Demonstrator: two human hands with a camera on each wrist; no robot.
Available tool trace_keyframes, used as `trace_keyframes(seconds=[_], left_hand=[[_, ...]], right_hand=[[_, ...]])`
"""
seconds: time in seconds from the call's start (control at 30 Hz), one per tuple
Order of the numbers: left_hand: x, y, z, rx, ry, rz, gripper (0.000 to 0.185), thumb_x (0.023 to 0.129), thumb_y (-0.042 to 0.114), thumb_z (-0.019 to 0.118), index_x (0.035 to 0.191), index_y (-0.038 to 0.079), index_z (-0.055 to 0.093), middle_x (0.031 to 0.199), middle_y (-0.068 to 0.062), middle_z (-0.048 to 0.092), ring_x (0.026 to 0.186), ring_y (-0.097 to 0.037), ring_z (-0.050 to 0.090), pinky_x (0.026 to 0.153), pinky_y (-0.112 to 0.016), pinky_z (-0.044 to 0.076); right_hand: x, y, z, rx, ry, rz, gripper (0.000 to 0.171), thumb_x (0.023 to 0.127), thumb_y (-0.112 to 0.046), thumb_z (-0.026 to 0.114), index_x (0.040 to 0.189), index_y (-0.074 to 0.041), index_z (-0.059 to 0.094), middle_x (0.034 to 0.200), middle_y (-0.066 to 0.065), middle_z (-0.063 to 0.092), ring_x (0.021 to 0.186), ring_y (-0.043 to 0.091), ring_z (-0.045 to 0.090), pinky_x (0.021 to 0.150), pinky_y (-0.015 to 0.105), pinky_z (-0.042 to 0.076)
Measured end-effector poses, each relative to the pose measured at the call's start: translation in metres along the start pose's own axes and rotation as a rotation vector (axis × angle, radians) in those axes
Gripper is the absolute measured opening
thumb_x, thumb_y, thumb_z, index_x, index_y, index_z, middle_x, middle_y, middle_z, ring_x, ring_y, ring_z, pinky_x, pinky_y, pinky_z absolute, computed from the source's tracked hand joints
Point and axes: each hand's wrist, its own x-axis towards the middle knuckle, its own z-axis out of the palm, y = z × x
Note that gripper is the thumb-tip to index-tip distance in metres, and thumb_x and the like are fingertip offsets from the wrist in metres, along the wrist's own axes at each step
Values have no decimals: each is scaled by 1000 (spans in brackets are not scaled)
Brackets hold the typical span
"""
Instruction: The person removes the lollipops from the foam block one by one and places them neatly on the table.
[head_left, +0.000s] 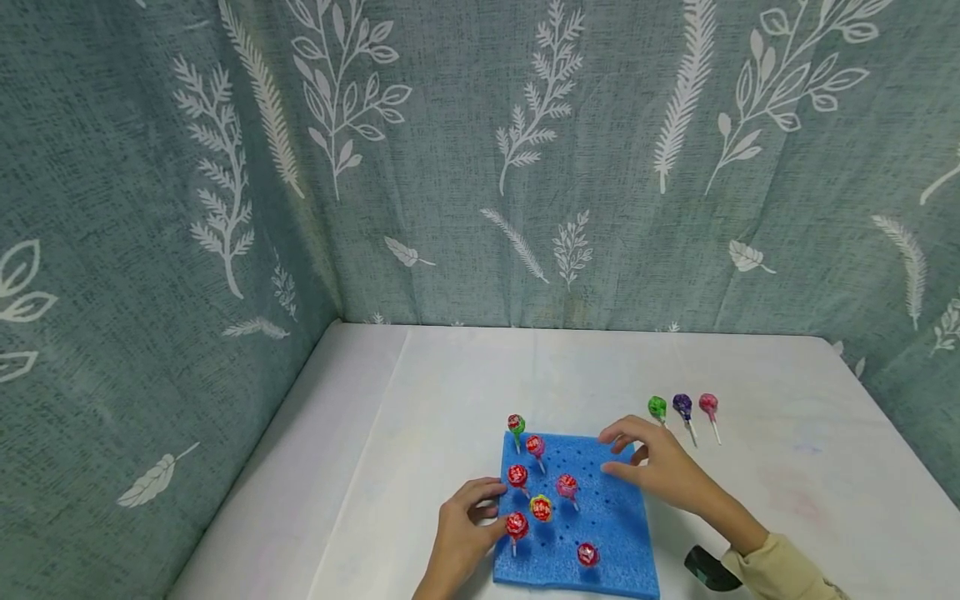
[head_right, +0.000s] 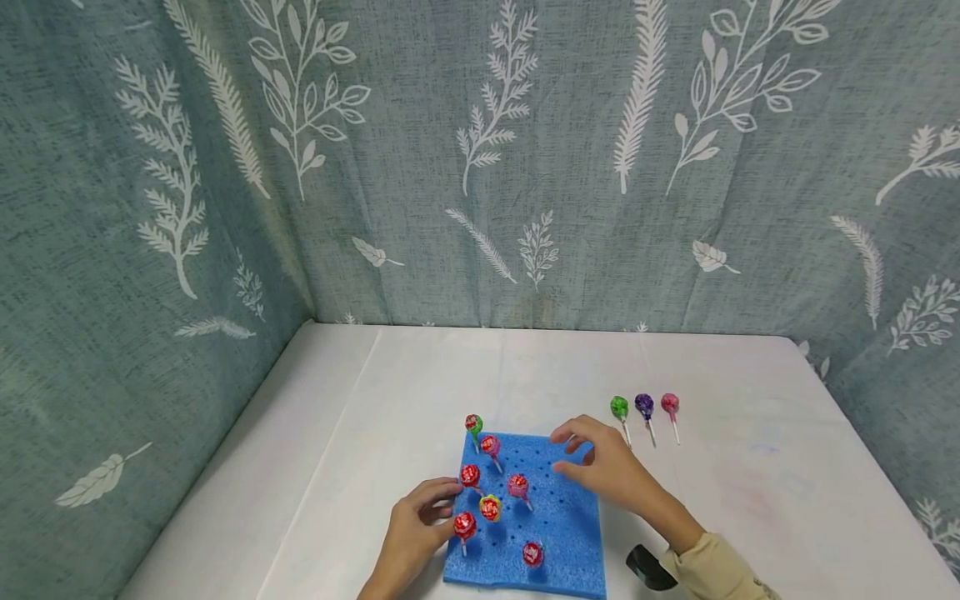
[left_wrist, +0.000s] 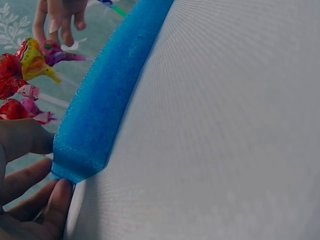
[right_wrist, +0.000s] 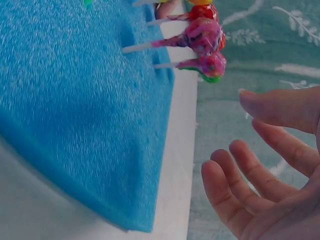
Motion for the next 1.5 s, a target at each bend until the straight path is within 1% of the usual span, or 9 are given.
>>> trace_keyframes(seconds=[0.13,0.27,0.53,0.8,0.97,1.07,1.17,1.3,1.5], left_hand=[[0,-1,1,-13,5,9,35,71,-3,76,105,4,69,117,-11,60,97,-21,62,80,-22,53],[0,-1,1,-9,6,-3,35,72,-3,76,105,4,69,117,-10,60,97,-20,62,80,-22,53],[0,0,1,9,10,-3,35,72,-3,76,105,4,69,117,-10,60,96,-21,62,80,-22,53],[0,-1,2,1,20,23,35,71,-2,77,105,3,69,115,-11,61,96,-21,62,79,-23,53],[-1,0,1,-2,21,23,36,71,-2,77,105,3,69,116,-11,61,96,-21,62,80,-23,53],[0,-1,1,3,19,23,36,71,-2,77,106,2,68,116,-12,61,96,-21,62,80,-23,53],[1,-3,0,1,14,29,37,71,-5,76,106,0,68,116,-15,60,97,-23,62,80,-27,54],[1,-5,1,-10,12,31,38,70,-7,75,107,-2,67,117,-18,59,97,-26,62,80,-30,54],[-1,-1,2,1,25,26,37,70,-5,76,106,0,68,116,-14,60,96,-22,62,80,-24,53]], right_hand=[[0,-3,5,21,-16,-14,27,82,-12,74,106,-7,63,102,12,63,88,28,61,66,26,53],[0,-5,10,44,-40,-28,27,82,-11,73,107,-7,62,104,12,63,88,29,61,67,26,54],[0,-9,20,71,-87,18,30,81,-12,74,108,-8,62,105,11,62,90,29,60,68,27,54],[-1,-9,29,99,-115,-10,29,81,-14,74,107,-8,62,104,11,62,90,29,60,68,28,54],[-1,-9,34,120,-137,5,29,81,-15,75,107,-9,62,104,8,62,90,25,60,69,28,54],[-2,-10,39,130,-146,12,28,81,-14,75,106,-10,63,103,3,61,89,21,60,69,28,55],[-3,-10,44,134,-150,22,26,81,-13,74,105,-10,63,102,-1,60,89,17,60,70,28,55],[-3,-12,51,153,-138,35,24,80,-8,74,101,-10,64,99,-2,60,88,16,60,70,28,55],[-4,-17,56,178,-132,27,20,80,-5,74,93,-15,62,93,-3,59,86,15,60,71,28,55]])
